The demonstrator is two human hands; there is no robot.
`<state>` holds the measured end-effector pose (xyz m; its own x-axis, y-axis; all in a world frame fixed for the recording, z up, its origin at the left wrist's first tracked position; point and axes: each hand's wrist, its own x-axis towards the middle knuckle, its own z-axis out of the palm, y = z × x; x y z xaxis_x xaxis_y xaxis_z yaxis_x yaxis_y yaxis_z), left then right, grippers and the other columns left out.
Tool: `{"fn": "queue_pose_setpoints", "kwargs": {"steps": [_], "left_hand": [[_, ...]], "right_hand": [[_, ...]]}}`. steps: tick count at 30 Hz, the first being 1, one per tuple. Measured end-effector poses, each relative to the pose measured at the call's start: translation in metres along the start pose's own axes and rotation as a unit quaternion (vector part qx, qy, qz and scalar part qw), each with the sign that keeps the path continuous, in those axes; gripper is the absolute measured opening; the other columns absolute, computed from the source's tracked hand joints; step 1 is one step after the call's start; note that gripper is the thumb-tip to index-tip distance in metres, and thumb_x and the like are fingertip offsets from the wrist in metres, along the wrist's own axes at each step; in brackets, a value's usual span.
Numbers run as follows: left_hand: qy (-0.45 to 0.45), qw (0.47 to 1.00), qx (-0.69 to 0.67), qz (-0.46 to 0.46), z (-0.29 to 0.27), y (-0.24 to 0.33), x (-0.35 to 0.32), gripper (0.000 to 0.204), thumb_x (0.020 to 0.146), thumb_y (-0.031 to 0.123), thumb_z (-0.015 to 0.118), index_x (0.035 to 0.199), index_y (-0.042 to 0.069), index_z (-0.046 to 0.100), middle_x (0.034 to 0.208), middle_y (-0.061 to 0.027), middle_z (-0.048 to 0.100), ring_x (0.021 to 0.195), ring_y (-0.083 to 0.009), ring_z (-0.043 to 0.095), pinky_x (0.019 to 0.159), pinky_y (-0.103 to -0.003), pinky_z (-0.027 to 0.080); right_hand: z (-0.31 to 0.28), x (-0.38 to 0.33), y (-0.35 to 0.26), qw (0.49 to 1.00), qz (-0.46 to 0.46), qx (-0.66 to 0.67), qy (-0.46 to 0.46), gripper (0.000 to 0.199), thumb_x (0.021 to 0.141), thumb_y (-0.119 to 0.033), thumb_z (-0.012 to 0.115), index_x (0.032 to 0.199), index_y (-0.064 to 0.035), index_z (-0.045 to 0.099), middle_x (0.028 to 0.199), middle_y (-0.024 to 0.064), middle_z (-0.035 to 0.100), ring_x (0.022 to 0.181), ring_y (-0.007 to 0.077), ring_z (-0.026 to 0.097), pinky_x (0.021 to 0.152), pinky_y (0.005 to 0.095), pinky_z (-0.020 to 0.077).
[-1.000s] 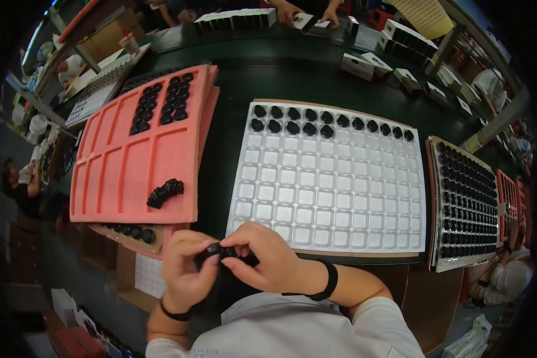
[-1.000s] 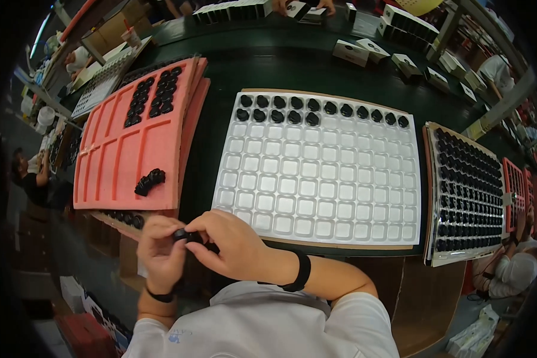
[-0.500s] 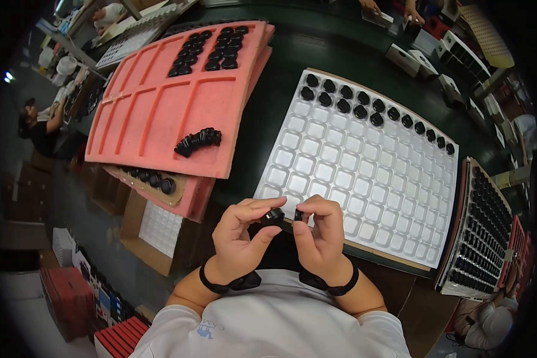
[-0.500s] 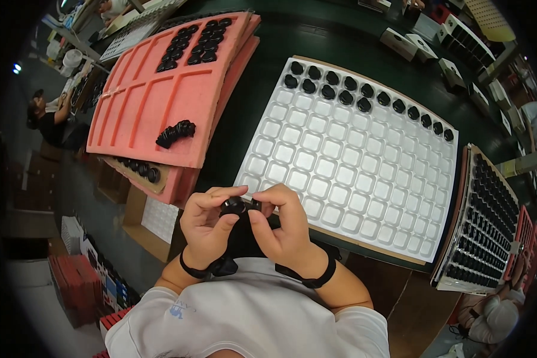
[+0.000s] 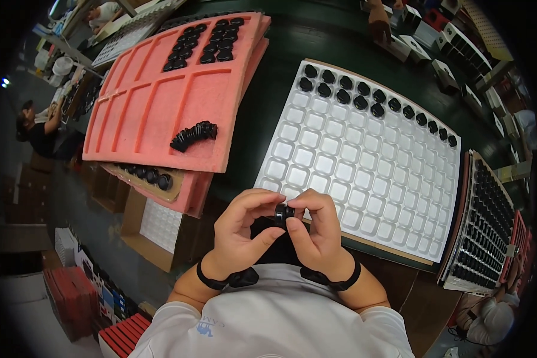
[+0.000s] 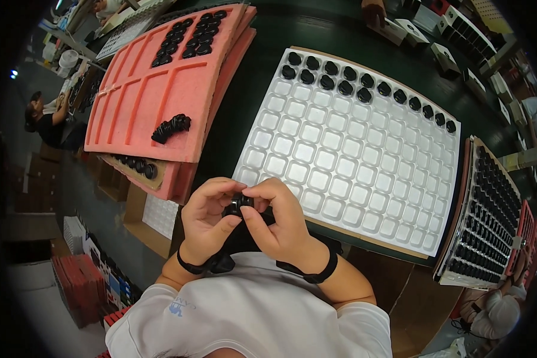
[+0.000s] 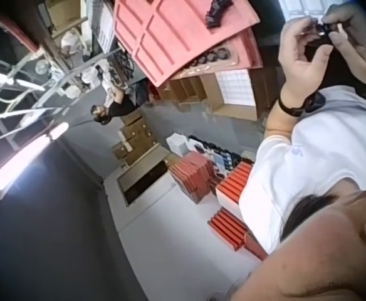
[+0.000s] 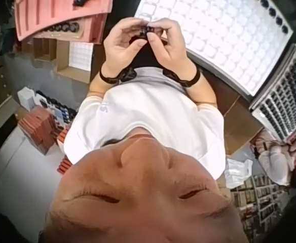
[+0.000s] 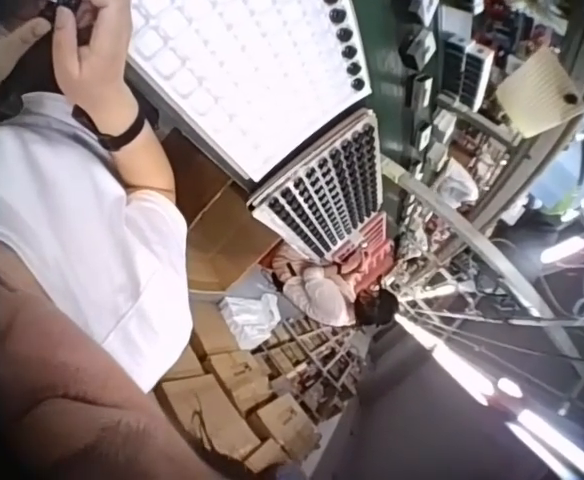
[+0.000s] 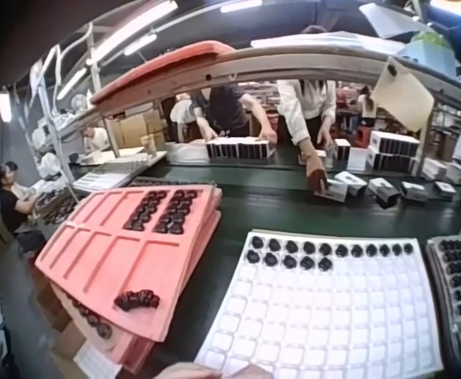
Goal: The person picks up a black component from a pink foam tray, joins it with another component by hand, and places the assembled unit into a white plastic tray. This process is repeated throughout the video as the person works through the components on the tray.
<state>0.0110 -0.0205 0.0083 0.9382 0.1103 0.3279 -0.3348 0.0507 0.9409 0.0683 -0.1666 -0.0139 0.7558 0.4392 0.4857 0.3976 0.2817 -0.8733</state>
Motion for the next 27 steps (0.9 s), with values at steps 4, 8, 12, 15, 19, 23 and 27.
{"fn": "queue_pose_setpoints", "kwargs": {"steps": [4, 8, 12, 15, 19, 23, 27], "left_hand": [[-0.028, 0.999, 0.014, -0.024, -0.005, 0.001, 0.003, 0.038, 0.082, 0.005, 0.069, 0.114, -0.005, 0.051, 0.110, -0.0150, 0.054, 0.102, -0.0212, 0.056, 0.089, -0.032, 0.046], [-0.027, 0.990, -0.134, -0.047, -0.011, -0.008, 0.002, 0.037, 0.082, 0.000, 0.067, 0.115, -0.006, 0.051, 0.108, -0.0137, 0.054, 0.099, -0.0205, 0.057, 0.088, -0.033, 0.048], [-0.028, 0.963, -0.251, -0.096, -0.010, -0.011, 0.004, 0.036, 0.083, 0.001, 0.067, 0.115, -0.006, 0.051, 0.109, -0.0131, 0.053, 0.098, -0.0199, 0.057, 0.088, -0.032, 0.048], [-0.024, 0.965, -0.246, -0.090, -0.011, -0.011, 0.004, 0.036, 0.084, 0.003, 0.066, 0.115, -0.006, 0.051, 0.109, -0.0127, 0.053, 0.098, -0.0195, 0.056, 0.087, -0.031, 0.048], [-0.017, 0.982, -0.179, -0.059, -0.010, -0.009, 0.004, 0.037, 0.082, 0.002, 0.068, 0.114, -0.006, 0.052, 0.109, -0.0132, 0.053, 0.098, -0.0186, 0.056, 0.086, -0.030, 0.047], [-0.012, 1.000, -0.006, 0.021, -0.008, -0.006, 0.003, 0.037, 0.080, 0.000, 0.069, 0.113, -0.006, 0.053, 0.109, -0.0137, 0.052, 0.098, -0.0181, 0.055, 0.085, -0.029, 0.047], [-0.028, 0.998, 0.019, 0.048, -0.007, -0.004, 0.004, 0.038, 0.079, -0.001, 0.069, 0.113, -0.006, 0.054, 0.110, -0.0144, 0.052, 0.097, -0.0185, 0.054, 0.084, -0.028, 0.046]], "right_hand": [[0.002, 0.005, -0.006, 1.000, 0.013, -0.007, 0.022, 0.022, 0.087, -0.002, 0.056, 0.108, -0.0023, 0.050, 0.084, 0.0057, 0.052, 0.069, 0.0123, 0.046, 0.064, 0.0248, 0.0393], [0.000, 0.006, -0.014, 0.942, 0.211, 0.260, 0.034, 0.020, 0.096, -0.017, 0.047, 0.108, -0.0016, 0.046, 0.083, 0.0080, 0.052, 0.076, 0.0137, 0.047, 0.073, 0.0255, 0.0392], [-0.011, 0.005, -0.002, 0.878, 0.229, 0.421, 0.008, 0.025, 0.097, -0.026, 0.044, 0.107, -0.0027, 0.046, 0.079, 0.0071, 0.052, 0.073, 0.0133, 0.048, 0.071, 0.0258, 0.0397], [-0.007, 0.007, -0.005, 0.873, 0.242, 0.423, 0.032, 0.024, 0.097, -0.024, 0.046, 0.107, -0.0027, 0.046, 0.078, 0.0067, 0.052, 0.072, 0.0124, 0.047, 0.068, 0.0246, 0.0391], [-0.013, 0.007, -0.006, 0.937, 0.157, 0.311, 0.023, 0.019, 0.095, -0.012, 0.049, 0.111, -0.0017, 0.047, 0.082, 0.0027, 0.053, 0.074, 0.0082, 0.048, 0.069, 0.0214, 0.0390], [-0.008, 0.009, -0.012, 0.993, 0.092, 0.068, -0.030, 0.021, 0.093, -0.009, 0.050, 0.112, -0.0011, 0.047, 0.082, 0.0018, 0.052, 0.074, 0.0075, 0.047, 0.069, 0.0207, 0.0386], [0.008, 0.015, -0.020, 0.965, 0.181, 0.187, 0.016, 0.026, 0.093, -0.016, 0.051, 0.112, 0.0012, 0.045, 0.081, 0.0019, 0.048, 0.072, 0.0075, 0.043, 0.065, 0.0218, 0.0357]]}}
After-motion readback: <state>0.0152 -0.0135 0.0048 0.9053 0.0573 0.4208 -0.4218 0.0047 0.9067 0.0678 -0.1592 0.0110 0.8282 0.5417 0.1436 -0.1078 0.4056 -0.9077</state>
